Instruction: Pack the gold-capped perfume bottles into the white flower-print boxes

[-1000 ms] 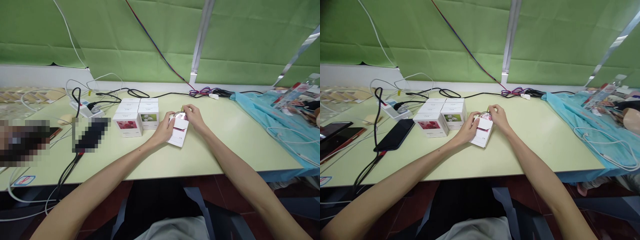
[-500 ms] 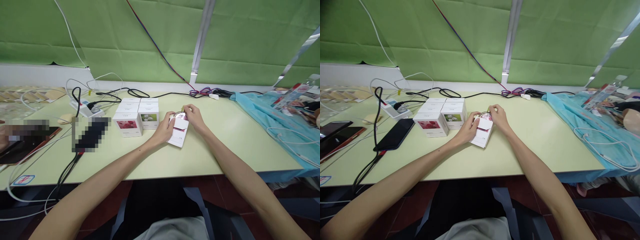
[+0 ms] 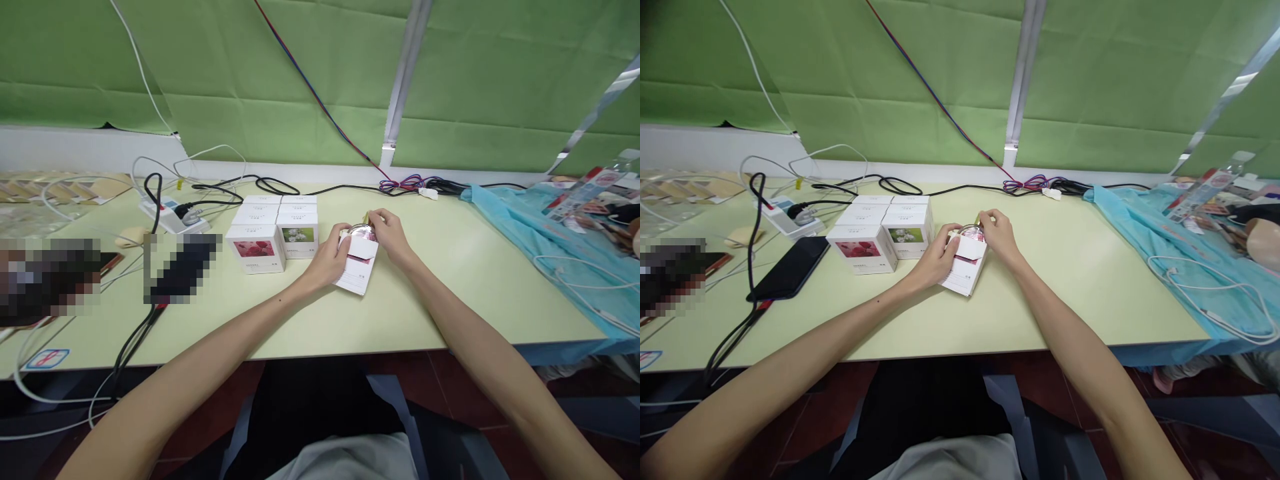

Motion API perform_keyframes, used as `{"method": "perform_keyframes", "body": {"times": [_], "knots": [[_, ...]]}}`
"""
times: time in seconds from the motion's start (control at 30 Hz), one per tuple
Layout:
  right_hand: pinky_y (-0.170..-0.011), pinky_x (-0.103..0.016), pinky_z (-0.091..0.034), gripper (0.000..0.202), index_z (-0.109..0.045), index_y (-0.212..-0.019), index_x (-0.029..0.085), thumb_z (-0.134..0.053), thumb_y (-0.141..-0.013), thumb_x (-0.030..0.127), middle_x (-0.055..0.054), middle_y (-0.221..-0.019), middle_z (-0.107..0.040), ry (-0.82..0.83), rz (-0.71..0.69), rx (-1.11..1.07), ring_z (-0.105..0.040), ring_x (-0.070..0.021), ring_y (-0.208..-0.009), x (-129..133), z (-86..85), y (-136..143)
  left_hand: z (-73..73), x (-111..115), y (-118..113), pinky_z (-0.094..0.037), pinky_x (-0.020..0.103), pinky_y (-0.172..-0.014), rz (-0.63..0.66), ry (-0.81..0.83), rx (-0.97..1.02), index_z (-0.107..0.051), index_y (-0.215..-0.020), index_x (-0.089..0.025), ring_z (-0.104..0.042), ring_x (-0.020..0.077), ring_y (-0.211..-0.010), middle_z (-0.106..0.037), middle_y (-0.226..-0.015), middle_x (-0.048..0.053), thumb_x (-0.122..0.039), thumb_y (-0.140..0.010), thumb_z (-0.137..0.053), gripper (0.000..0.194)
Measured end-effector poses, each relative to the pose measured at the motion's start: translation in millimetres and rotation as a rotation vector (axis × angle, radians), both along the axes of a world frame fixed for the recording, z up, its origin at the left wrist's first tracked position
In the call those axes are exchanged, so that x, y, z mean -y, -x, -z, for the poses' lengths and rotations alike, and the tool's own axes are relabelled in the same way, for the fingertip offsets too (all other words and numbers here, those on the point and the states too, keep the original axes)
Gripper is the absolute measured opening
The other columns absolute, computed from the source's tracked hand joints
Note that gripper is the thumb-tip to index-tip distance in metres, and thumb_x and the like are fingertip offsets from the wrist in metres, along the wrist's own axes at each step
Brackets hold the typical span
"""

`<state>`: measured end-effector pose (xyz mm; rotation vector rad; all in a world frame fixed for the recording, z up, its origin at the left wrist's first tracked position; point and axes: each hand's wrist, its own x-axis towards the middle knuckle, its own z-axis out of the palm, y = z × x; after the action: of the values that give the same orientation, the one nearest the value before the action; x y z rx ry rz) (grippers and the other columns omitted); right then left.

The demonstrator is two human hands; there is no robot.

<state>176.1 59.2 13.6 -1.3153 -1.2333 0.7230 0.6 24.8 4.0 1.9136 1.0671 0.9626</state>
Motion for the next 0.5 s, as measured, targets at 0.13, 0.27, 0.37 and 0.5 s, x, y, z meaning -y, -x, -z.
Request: {"method": "perform_keyframes", "body": {"times": [0.13,0.27,0.37,0.5], "knots": [[-0.056,-0.029,-0.038,0.038,-0.055,-0.067,0.023,-0.06,-0.087,0.054,0.0,-0.062,-0.056,-0.007,-0.002,0.004,-0.05,-0.015,-0.058,0.7,-1.1,0.1,0.1,0.2,-0.4,-0.043,0.027,-0.062,0.002,0.003,0.004,-0.044,-0.137,-0.023,-0.06,0.0166,-0.073,-0.067,-0.091,0.003,-0.046,-0.103,-0.035,0.042],[-0.056,-0.029,-0.039,0.042,-0.053,-0.064,0.022,-0.061,-0.086,0.057,0.001,-0.062,-0.054,-0.015,-0.015,-0.039,-0.048,-0.014,-0.057,0.7,-1.6,0.0,0.0,0.9,-0.5,-0.043,0.027,-0.062,0.002,0.008,0.004,-0.044,-0.136,-0.022,-0.059,0.0162,-0.072,-0.066,-0.09,0.002,-0.046,-0.103,-0.035,0.042],[-0.056,-0.028,-0.039,0.043,-0.053,-0.063,0.022,-0.061,-0.086,0.057,0.0,-0.063,-0.053,-0.01,-0.034,-0.073,-0.047,-0.0133,-0.057,0.7,-1.1,-0.5,-0.7,1.7,-0.6,-0.043,0.027,-0.062,-0.001,0.01,-0.004,-0.044,-0.137,-0.022,-0.059,0.0165,-0.072,-0.066,-0.089,0.002,-0.046,-0.103,-0.035,0.042],[-0.053,-0.028,-0.038,0.045,-0.053,-0.063,0.022,-0.063,-0.084,0.061,0.0,-0.064,-0.054,0.0,-0.051,-0.095,-0.047,-0.0134,-0.057,0.1,0.0,-1.5,-1.2,1.8,-0.7,-0.044,0.027,-0.062,-0.001,0.002,-0.005,-0.044,-0.136,-0.023,-0.06,0.0169,-0.073,-0.067,-0.09,0.003,-0.046,-0.103,-0.035,0.041]]}}
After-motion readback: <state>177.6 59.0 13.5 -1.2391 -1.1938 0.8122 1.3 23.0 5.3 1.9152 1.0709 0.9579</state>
